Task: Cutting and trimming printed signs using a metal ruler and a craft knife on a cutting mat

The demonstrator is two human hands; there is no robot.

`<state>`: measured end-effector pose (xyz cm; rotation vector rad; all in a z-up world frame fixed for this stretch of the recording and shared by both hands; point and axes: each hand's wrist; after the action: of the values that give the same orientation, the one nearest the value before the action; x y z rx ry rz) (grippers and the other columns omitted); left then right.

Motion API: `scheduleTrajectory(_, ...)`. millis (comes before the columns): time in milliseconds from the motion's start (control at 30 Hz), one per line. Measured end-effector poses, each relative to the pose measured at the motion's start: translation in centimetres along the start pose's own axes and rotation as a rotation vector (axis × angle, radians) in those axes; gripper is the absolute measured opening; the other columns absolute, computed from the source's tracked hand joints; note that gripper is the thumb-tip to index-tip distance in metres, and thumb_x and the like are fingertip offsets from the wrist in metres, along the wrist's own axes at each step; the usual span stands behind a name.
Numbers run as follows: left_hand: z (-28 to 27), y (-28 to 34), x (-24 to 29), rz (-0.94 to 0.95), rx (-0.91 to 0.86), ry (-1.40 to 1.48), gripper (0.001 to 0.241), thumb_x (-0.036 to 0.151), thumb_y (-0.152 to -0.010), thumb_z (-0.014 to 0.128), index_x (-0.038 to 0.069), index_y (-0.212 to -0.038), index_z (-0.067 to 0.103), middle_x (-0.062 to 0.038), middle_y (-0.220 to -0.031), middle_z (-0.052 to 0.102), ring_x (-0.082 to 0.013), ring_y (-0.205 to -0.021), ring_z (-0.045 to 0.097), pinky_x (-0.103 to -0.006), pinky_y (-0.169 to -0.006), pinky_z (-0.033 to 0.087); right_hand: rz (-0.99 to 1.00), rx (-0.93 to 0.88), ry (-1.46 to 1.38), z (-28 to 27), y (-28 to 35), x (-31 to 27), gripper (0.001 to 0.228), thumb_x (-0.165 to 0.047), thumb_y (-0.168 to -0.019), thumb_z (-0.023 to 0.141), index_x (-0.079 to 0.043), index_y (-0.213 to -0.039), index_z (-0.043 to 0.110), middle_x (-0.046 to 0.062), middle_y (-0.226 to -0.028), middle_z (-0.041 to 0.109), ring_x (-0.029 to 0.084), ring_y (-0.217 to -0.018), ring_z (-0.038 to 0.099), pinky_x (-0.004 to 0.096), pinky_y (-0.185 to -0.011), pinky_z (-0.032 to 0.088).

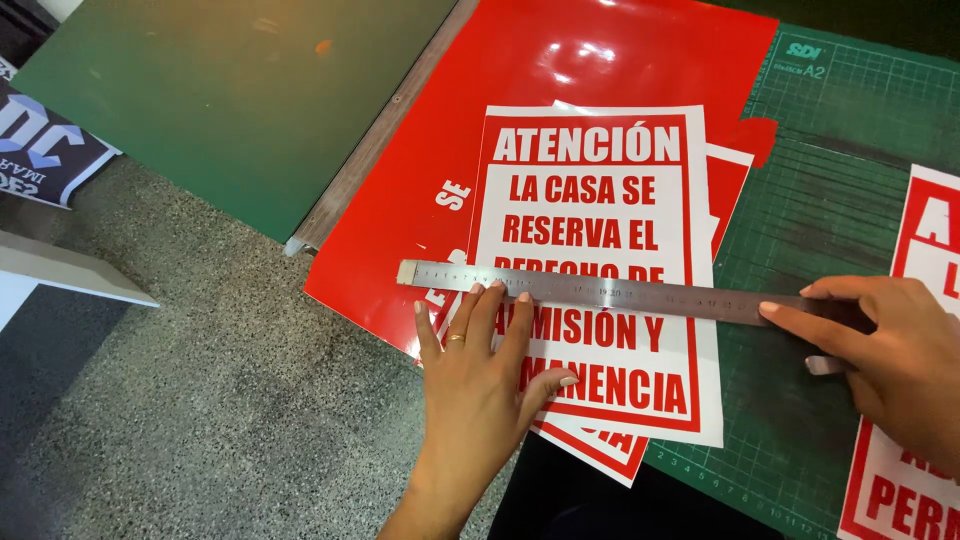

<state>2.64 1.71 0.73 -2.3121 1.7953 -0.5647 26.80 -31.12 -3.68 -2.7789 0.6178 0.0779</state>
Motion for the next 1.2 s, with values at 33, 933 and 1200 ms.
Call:
scheduleTrajectory(33, 0.1, 0.0, 0.0, 0.006, 0.014, -0.001, 0.072, 0.068, -0.089, 0.062, 0.013, -0.136, 0.06, -0.017, -0.142, 0.057, -0.0346, -0.133, 0.054, -0.0746, -0.111, 0.026, 0.014, 0.01, 0.03, 0.4, 0.3, 0.1, 0.083, 0.015, -0.075, 0.061, -0.033, -0.142, 0.061, 0.012, -0.134, 0.064, 0.032, -0.106, 0.064, 0.048, -0.094, 0.052)
scheduleTrajectory(933, 3.9, -7.0, -3.3, 0.102, -0.069, 0.013, 0.084, 0.078, -0.09, 0.047, 0.019, -0.15, 0.051, -0.017, -0.144, 0.053, -0.043, -0.142, 0.041, -0.0757, -0.111, 0.024, -0.145, -0.043, 0.277, 1.3, -7.4, 4.2, 0.06, 0.001, -0.089, 0.06, -0.027, -0.142, 0.06, 0.009, -0.135, 0.066, 0.031, -0.115, 0.066, 0.043, -0.09, 0.058)
scheduleTrajectory(1200, 3.4, -7.1, -3.1, 0.061, -0.088, 0.068, 0.08, 0.075, -0.091, 0.048, 0.02, -0.149, 0.052, -0.017, -0.142, 0.054, -0.0433, -0.141, 0.042, -0.076, -0.113, 0.017, -0.148, 0.002, 0.262, 2.1, -7.3, 4.5, 0.068, 0.006, -0.081, 0.063, -0.027, -0.141, 0.06, 0.006, -0.136, 0.066, 0.031, -0.112, 0.066, 0.044, -0.094, 0.058)
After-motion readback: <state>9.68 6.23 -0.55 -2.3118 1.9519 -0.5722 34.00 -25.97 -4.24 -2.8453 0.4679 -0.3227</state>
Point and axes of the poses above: each hand's wrist, its own y-axis away from the middle knuckle, its own z-axis out of the palm, x = y × z
